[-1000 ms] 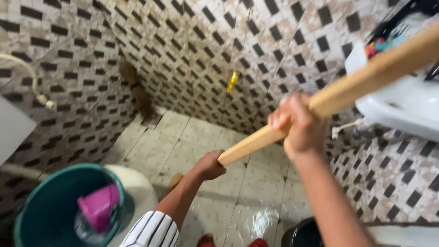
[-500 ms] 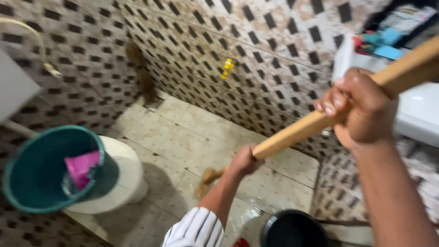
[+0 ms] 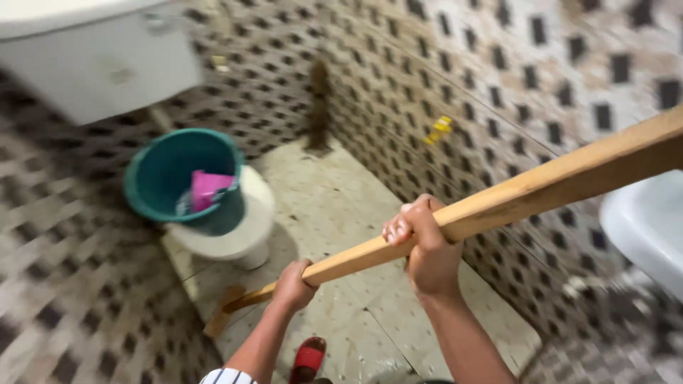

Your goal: The person mops the bathroom floor using a wooden-handled mop. They repeatedly dip the mop into a bucket, wring it, and scrub the tiled floor around the sink and toilet.

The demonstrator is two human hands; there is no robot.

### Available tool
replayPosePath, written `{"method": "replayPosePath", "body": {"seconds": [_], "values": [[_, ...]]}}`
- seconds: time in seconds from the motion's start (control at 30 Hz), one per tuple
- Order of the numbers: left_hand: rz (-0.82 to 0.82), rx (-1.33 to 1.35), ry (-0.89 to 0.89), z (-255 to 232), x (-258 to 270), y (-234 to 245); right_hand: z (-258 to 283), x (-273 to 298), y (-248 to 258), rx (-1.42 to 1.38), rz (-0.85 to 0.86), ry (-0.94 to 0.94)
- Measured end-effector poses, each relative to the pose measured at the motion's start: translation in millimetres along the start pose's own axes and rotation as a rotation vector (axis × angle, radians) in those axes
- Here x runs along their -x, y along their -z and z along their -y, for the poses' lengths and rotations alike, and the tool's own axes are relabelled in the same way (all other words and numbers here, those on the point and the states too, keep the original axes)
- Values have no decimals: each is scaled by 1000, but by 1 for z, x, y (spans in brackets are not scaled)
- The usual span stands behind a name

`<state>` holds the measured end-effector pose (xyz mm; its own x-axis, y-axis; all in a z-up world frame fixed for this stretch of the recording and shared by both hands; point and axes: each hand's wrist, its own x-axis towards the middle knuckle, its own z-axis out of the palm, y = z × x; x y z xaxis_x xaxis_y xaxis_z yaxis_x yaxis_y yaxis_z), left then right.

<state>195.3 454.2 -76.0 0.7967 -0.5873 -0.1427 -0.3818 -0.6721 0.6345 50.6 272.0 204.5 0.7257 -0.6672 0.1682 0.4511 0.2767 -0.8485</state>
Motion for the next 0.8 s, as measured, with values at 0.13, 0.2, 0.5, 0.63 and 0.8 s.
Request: {"method": "replayPosePath", "body": {"seconds": [0.13, 0.2, 0.5, 0.63, 0.8], "values": [[-221, 207, 49, -2, 8, 37, 1, -54, -53, -78, 465, -73], [-213, 254, 142, -21, 33, 67, 1, -78, -98, -143, 669, -150], [-426, 224, 547, -7, 89, 163, -35, -74, -281, 36, 548, -113], [-491, 187, 519, 55, 33, 196, -47, -73, -313, 129, 518, -1], [-652, 222, 421, 73, -24, 275, -96, -78, -350, 276, 405, 271]]}}
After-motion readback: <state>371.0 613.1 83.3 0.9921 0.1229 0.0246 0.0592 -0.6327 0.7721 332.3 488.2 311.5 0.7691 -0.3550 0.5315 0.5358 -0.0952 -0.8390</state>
